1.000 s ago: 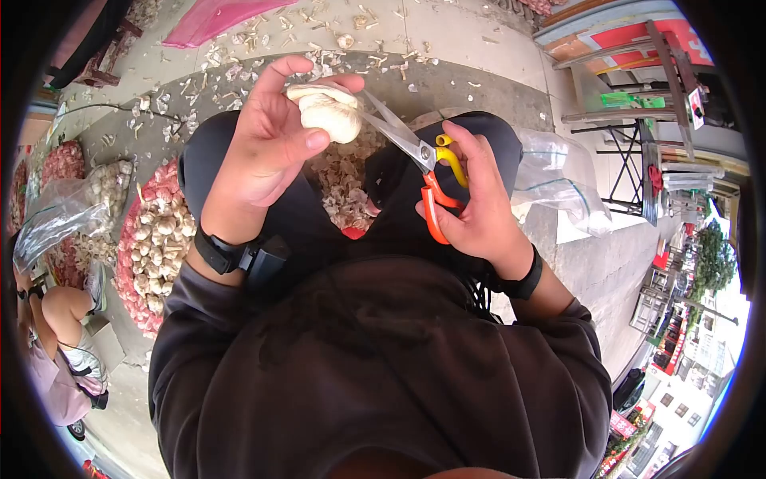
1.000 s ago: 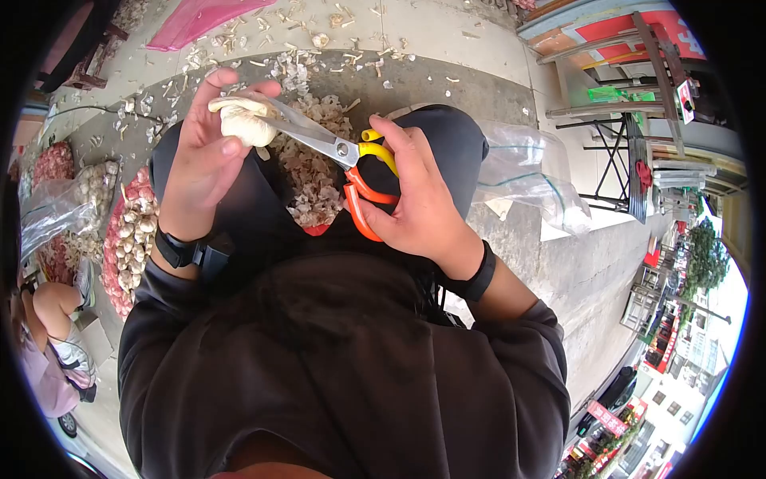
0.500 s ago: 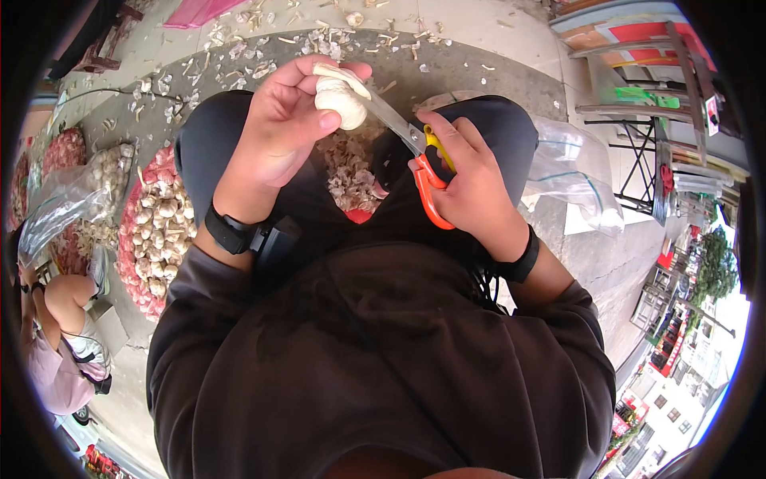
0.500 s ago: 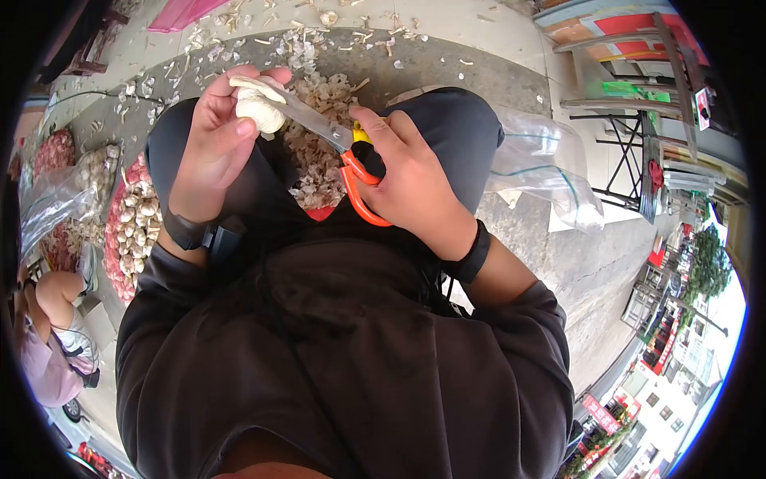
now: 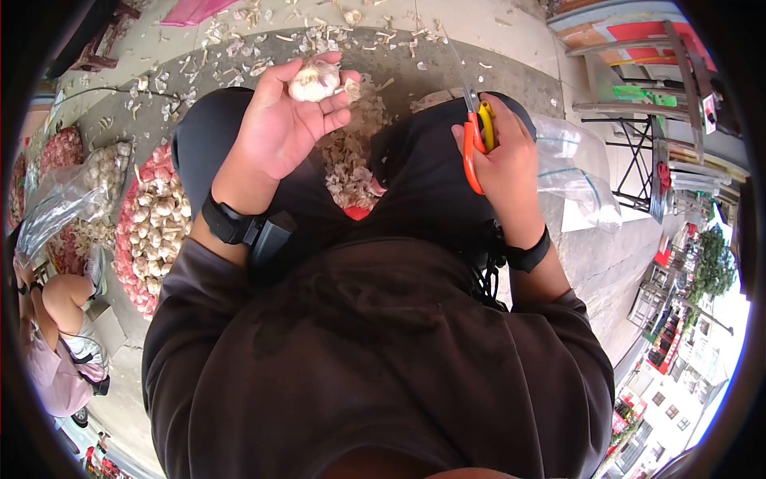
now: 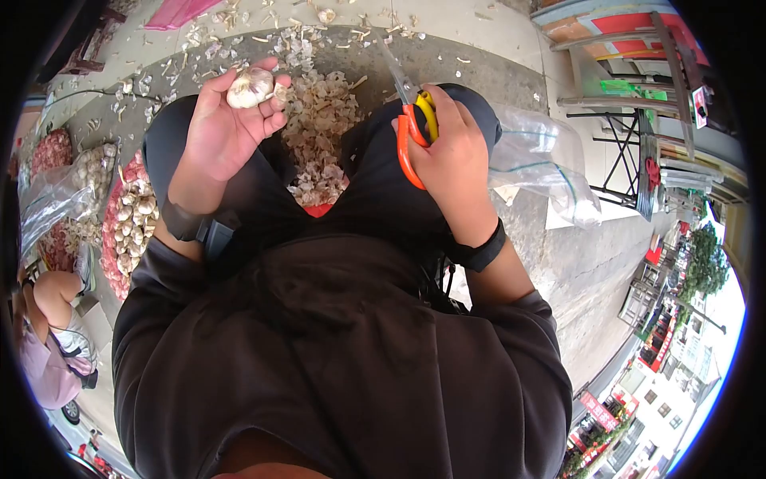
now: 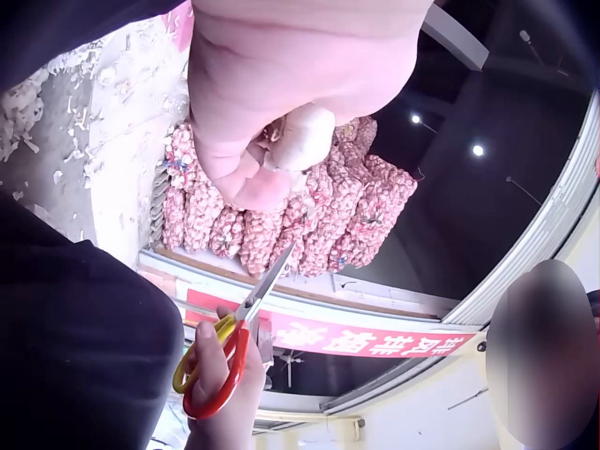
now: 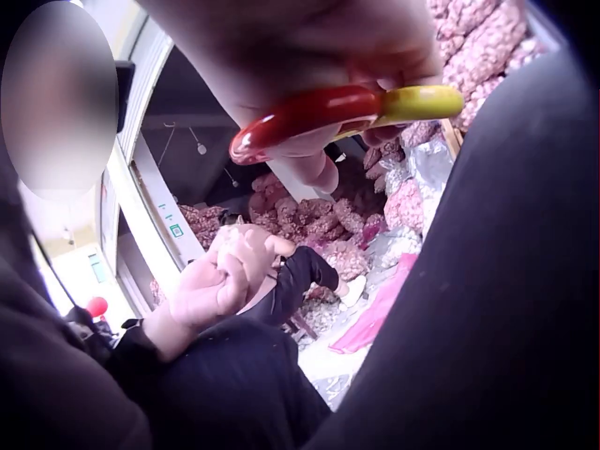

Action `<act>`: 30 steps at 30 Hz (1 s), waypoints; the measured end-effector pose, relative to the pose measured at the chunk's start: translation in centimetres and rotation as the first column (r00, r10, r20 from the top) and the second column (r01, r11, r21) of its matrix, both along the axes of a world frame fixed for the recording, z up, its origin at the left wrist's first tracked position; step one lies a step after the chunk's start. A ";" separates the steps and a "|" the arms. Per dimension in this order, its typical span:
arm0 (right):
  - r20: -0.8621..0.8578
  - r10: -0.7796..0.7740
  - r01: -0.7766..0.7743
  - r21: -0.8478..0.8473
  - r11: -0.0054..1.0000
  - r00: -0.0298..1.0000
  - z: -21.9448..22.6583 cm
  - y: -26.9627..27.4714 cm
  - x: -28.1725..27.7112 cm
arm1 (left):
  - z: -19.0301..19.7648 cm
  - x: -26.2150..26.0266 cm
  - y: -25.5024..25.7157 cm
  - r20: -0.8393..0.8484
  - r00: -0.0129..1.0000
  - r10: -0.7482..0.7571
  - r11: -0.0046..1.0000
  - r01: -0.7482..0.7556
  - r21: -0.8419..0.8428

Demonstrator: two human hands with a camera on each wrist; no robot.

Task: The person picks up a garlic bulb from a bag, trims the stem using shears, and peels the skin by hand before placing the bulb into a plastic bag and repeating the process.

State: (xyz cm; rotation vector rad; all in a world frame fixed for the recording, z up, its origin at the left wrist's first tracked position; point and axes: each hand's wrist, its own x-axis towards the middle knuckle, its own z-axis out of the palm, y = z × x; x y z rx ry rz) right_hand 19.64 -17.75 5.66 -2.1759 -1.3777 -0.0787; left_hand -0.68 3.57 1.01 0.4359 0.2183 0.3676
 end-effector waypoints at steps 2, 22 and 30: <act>0.090 -0.080 0.088 -0.085 0.993 0.993 0.2 -1.7 1.9 | 0.8 0.2 -0.9 -0.214 0.971 0.102 0.989 -0.076 0.130; 0.225 0.155 -0.101 -0.232 0.967 0.962 4.2 -3.7 0.4 | -0.4 1.5 -4.1 -0.350 0.937 -0.021 0.691 0.266 0.672; -0.506 0.314 -0.325 0.069 0.943 0.804 1.2 2.3 -3.2 | 2.5 2.5 -5.5 -0.277 0.912 -0.302 0.745 0.407 0.529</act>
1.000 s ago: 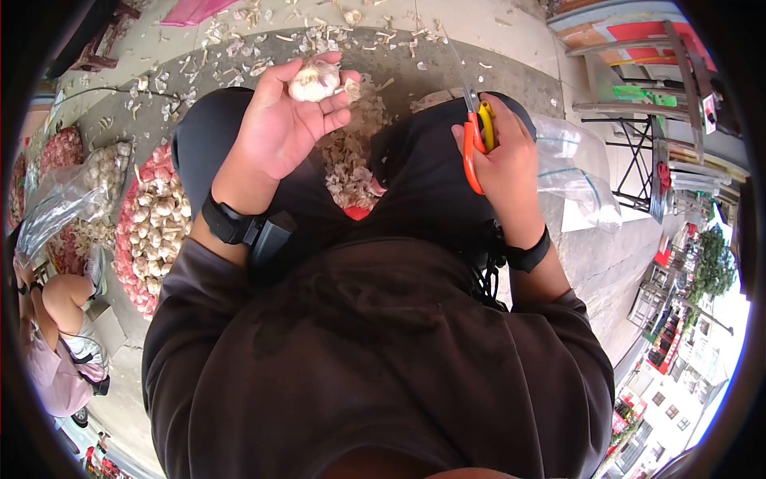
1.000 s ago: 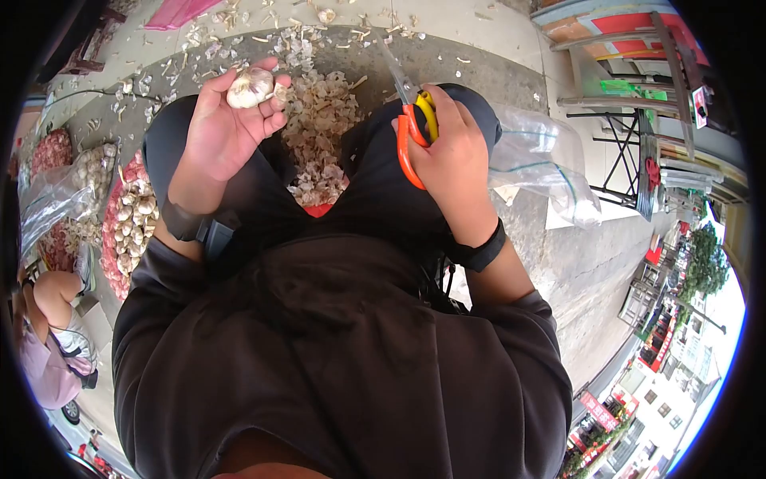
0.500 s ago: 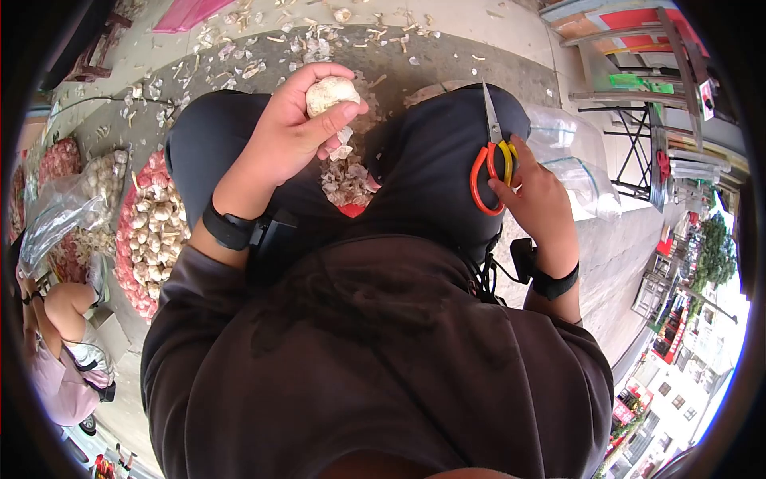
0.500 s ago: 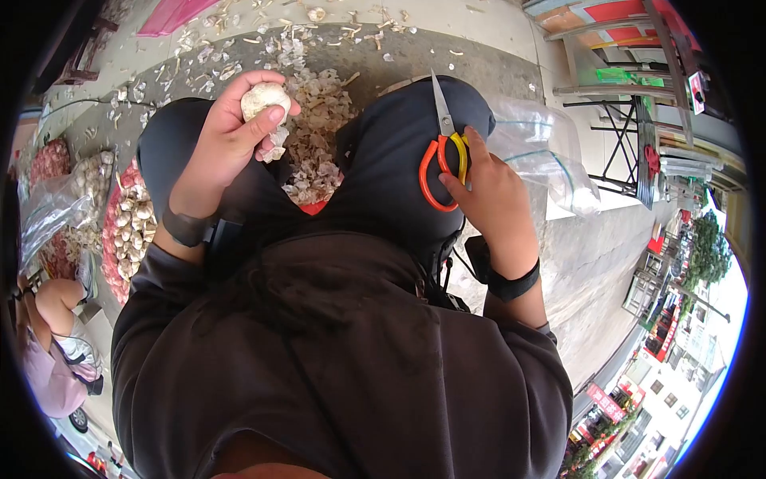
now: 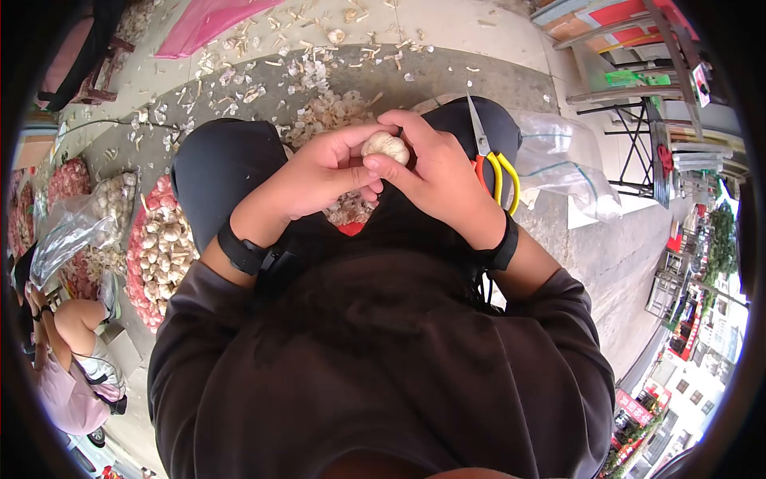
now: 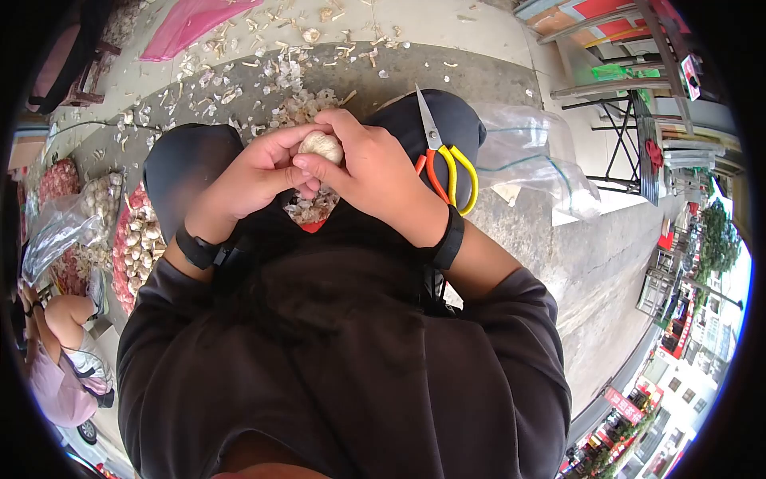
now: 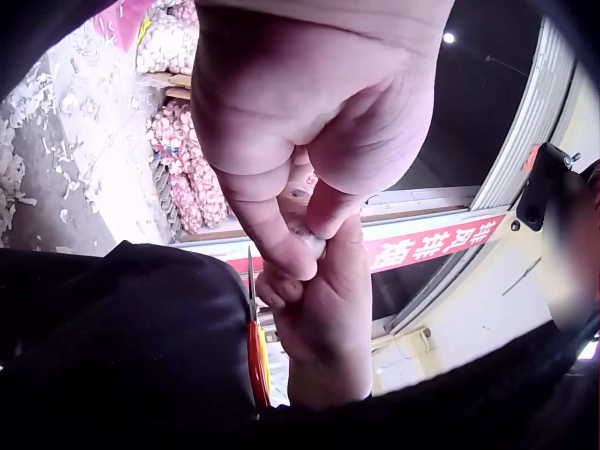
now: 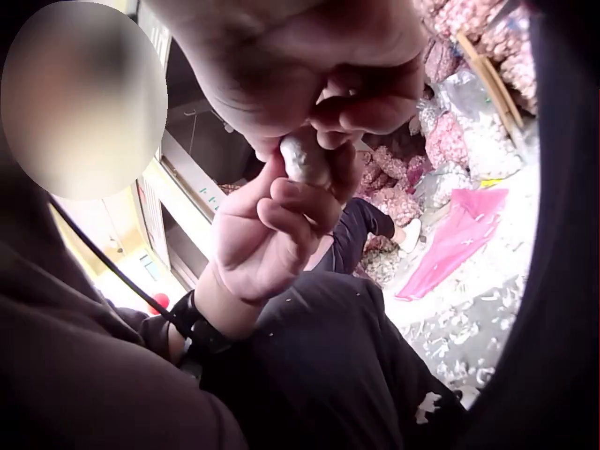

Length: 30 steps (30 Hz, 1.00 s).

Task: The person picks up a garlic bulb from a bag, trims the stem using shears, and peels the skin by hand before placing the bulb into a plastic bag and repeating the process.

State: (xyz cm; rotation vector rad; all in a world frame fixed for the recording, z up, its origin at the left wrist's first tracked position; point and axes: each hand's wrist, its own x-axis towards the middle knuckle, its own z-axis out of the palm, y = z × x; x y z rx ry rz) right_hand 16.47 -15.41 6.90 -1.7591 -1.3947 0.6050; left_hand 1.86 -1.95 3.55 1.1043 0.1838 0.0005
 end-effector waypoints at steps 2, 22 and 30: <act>-0.010 -0.043 0.044 0.125 0.991 0.999 -1.6 0.9 -0.1 | 0.1 -0.4 0.1 -0.014 0.999 0.029 0.999 -0.029 -0.023; -0.452 -0.131 0.239 0.190 0.952 0.882 -6.3 2.3 -0.9 | -3.2 0.8 -1.2 -0.139 0.944 0.300 0.907 -0.327 -0.266; 0.041 -0.142 0.125 0.277 0.953 0.989 -6.7 2.5 -0.5 | -3.4 2.8 -2.6 -0.190 0.848 0.495 0.832 -0.526 -0.178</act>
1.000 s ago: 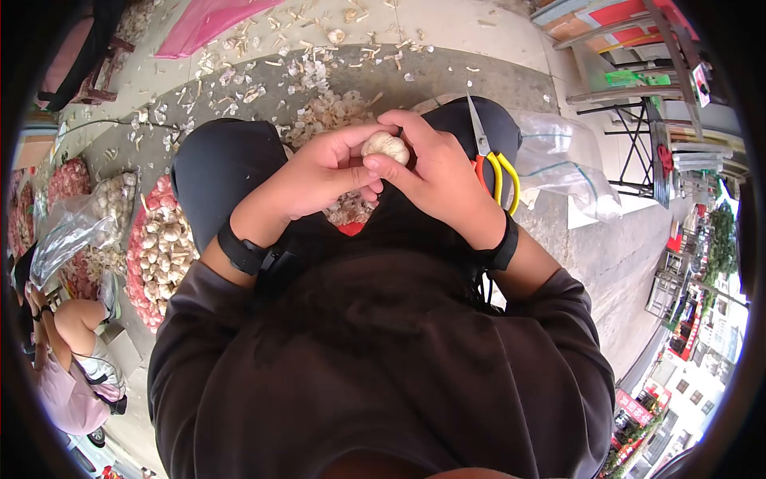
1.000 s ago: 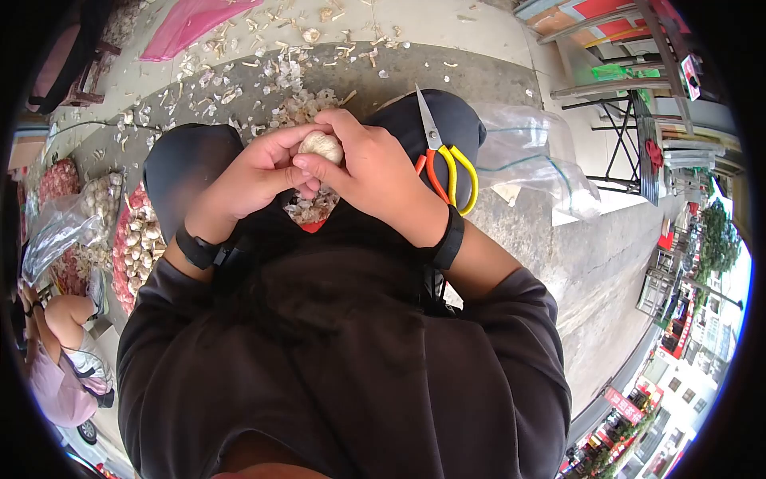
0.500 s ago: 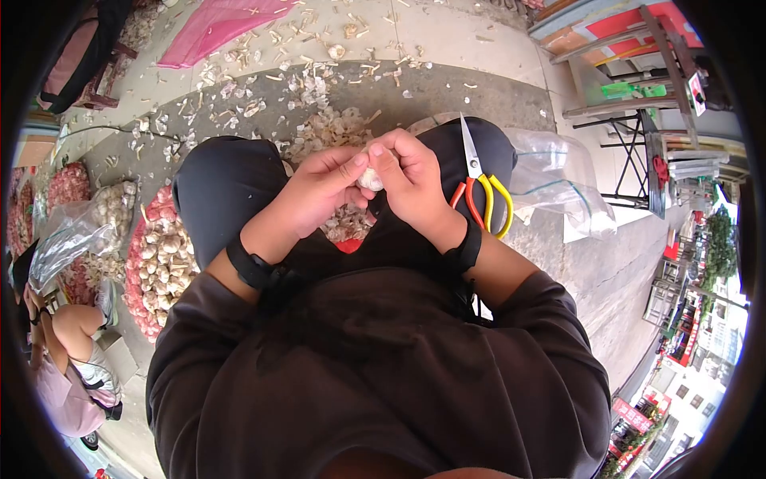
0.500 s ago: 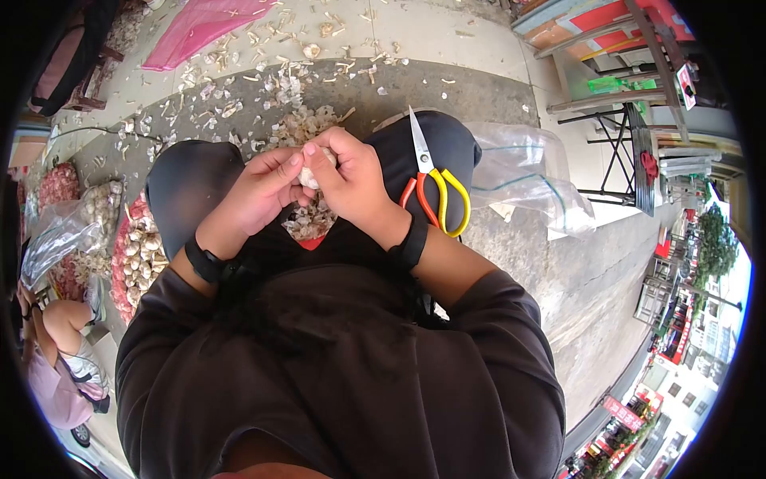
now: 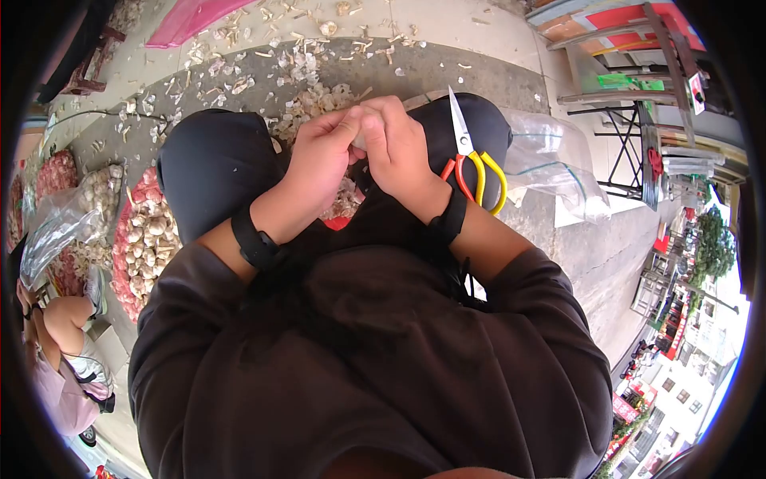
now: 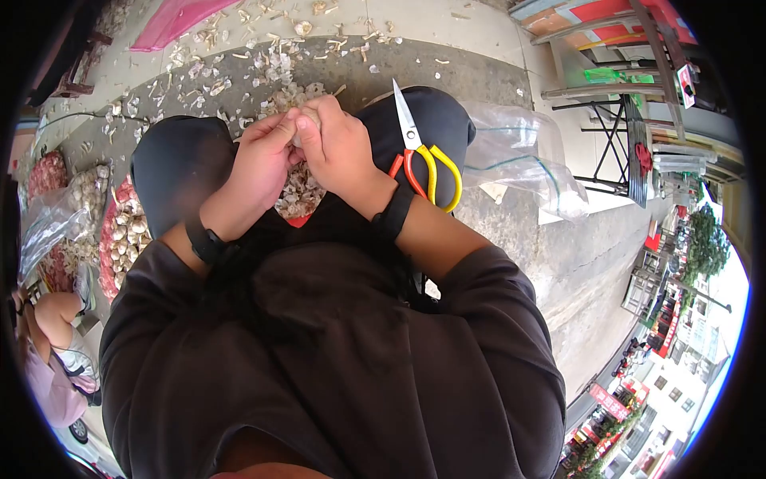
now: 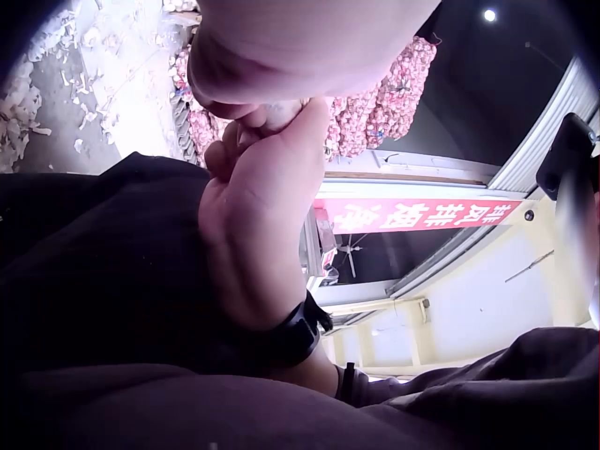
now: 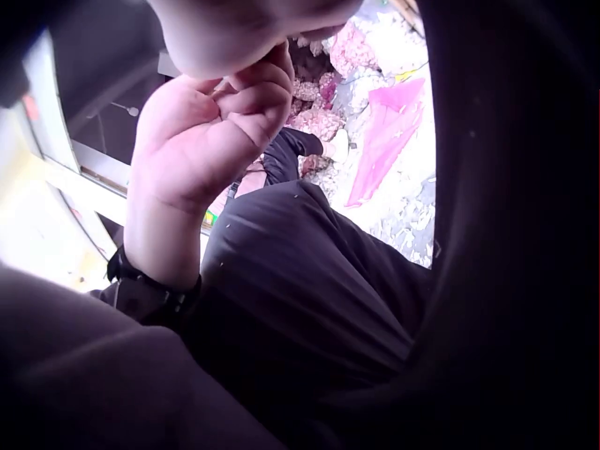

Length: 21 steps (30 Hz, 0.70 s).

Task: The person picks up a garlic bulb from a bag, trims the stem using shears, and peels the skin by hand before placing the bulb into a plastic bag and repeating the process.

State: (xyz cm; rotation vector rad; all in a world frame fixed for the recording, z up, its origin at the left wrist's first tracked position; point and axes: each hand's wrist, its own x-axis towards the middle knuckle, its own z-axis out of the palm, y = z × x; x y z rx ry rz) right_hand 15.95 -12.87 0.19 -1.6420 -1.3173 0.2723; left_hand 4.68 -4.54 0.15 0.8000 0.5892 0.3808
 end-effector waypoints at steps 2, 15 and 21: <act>0.208 0.029 -0.032 0.015 0.999 0.978 -0.1 -0.1 0.0 | -0.3 0.4 0.0 -0.002 0.998 0.069 0.995 -0.069 -0.068; -0.056 0.056 -0.055 0.026 0.998 0.997 0.4 -0.4 0.9 | -1.6 0.2 1.3 0.089 0.984 -0.156 0.986 0.151 0.064; -0.418 0.040 -0.031 0.028 0.999 0.908 -0.2 -0.8 0.7 | -0.8 0.0 -0.3 0.204 0.961 -0.185 0.962 0.135 0.237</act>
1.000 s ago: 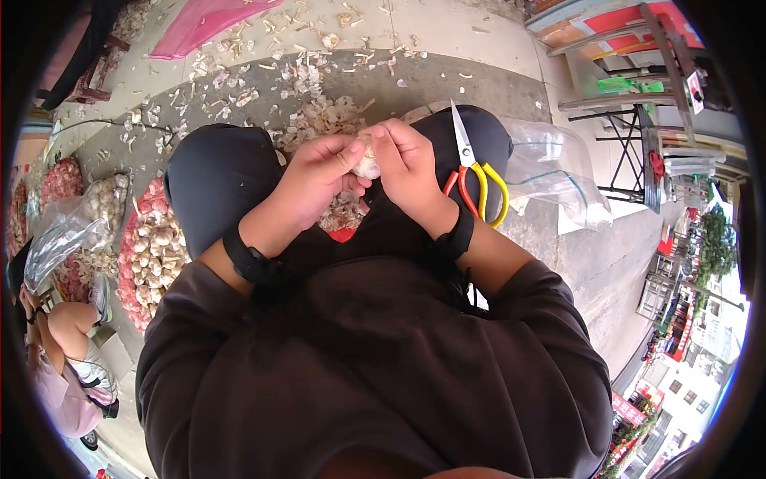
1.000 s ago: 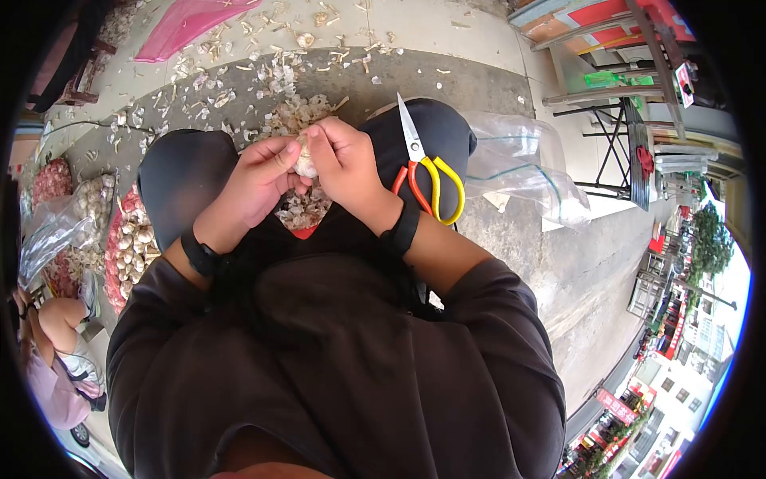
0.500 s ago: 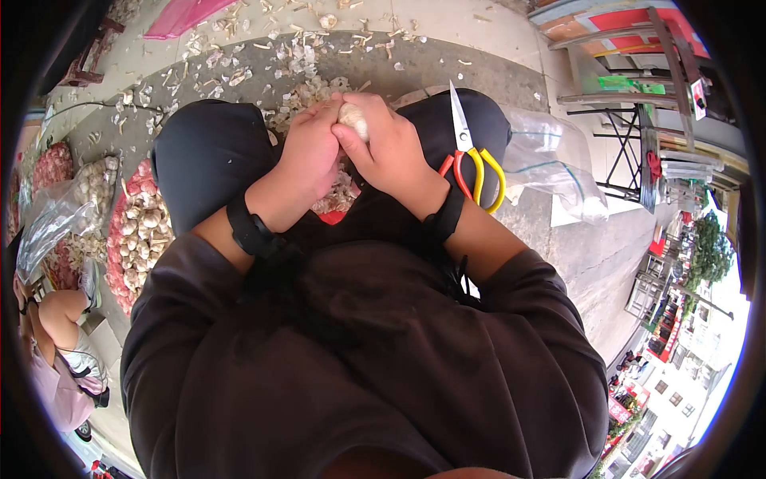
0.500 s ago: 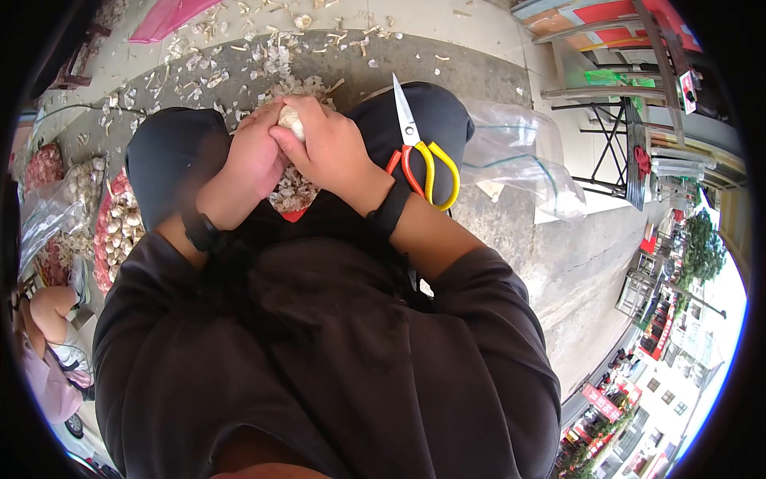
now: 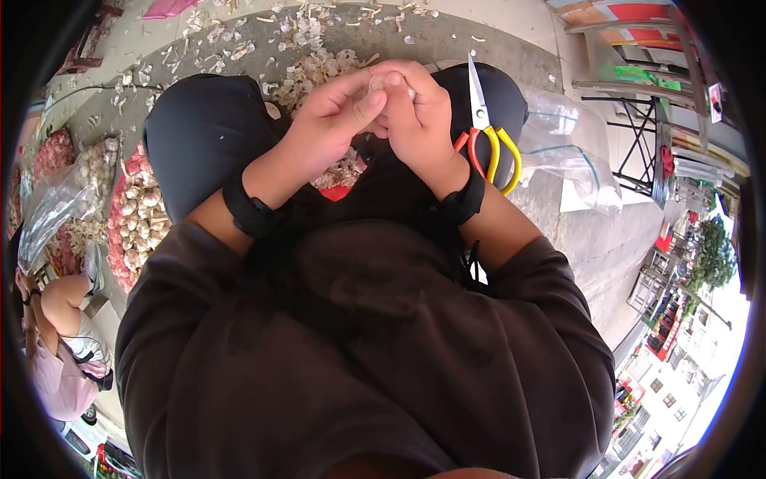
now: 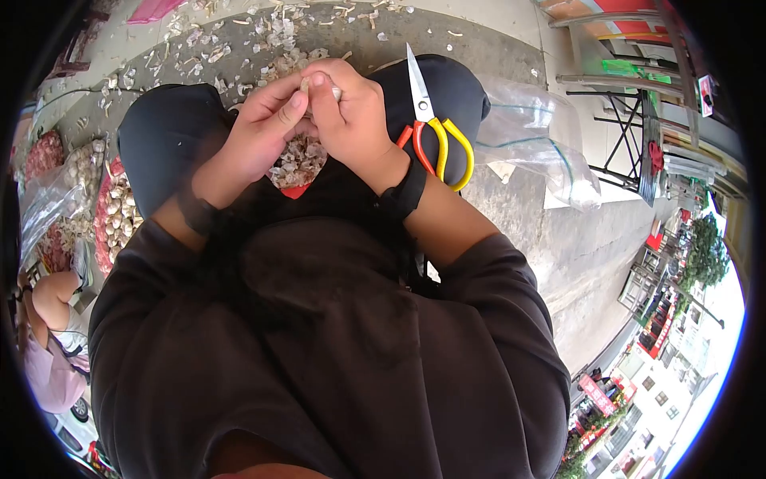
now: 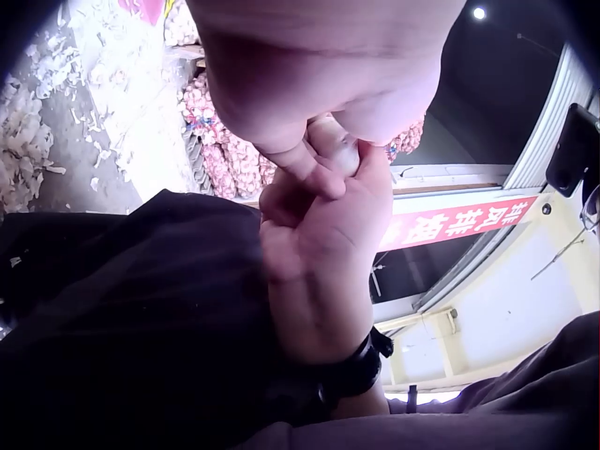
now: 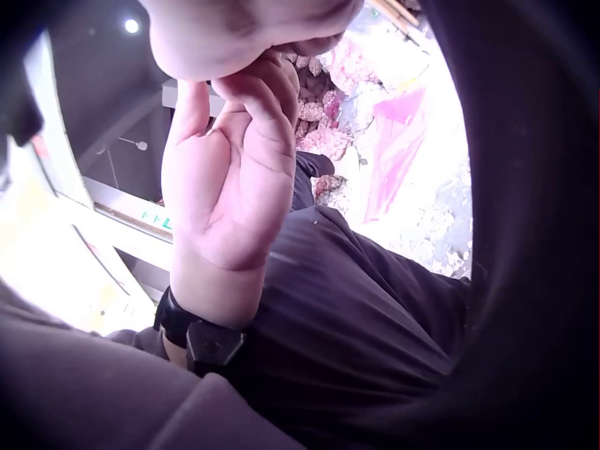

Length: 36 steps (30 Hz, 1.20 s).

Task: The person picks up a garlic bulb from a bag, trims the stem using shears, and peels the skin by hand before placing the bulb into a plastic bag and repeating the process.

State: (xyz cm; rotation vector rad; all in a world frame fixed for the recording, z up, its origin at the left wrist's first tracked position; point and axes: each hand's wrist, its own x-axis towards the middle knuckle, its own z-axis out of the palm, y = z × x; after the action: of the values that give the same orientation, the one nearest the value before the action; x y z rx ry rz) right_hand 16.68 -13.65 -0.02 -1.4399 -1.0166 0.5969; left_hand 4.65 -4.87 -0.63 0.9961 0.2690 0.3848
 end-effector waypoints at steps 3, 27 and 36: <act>-0.301 0.087 -0.075 0.052 0.996 0.950 0.3 -0.1 0.0 | -0.5 0.2 0.5 -0.064 0.998 -0.008 0.997 0.013 0.080; -0.021 0.262 -0.260 0.071 0.963 0.965 0.1 -0.4 1.4 | -1.4 -0.9 2.6 0.000 1.000 -0.014 0.858 0.012 0.514; 0.182 0.298 -0.258 -0.212 0.942 0.937 0.3 -0.6 1.8 | 0.2 -1.2 2.7 -0.286 0.949 0.135 0.524 0.176 0.833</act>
State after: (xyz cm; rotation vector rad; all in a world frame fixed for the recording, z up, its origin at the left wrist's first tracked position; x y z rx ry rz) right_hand 18.49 -14.27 0.28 -1.5580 -1.3800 0.7722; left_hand 3.48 -2.20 -0.46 2.0773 0.3677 0.3250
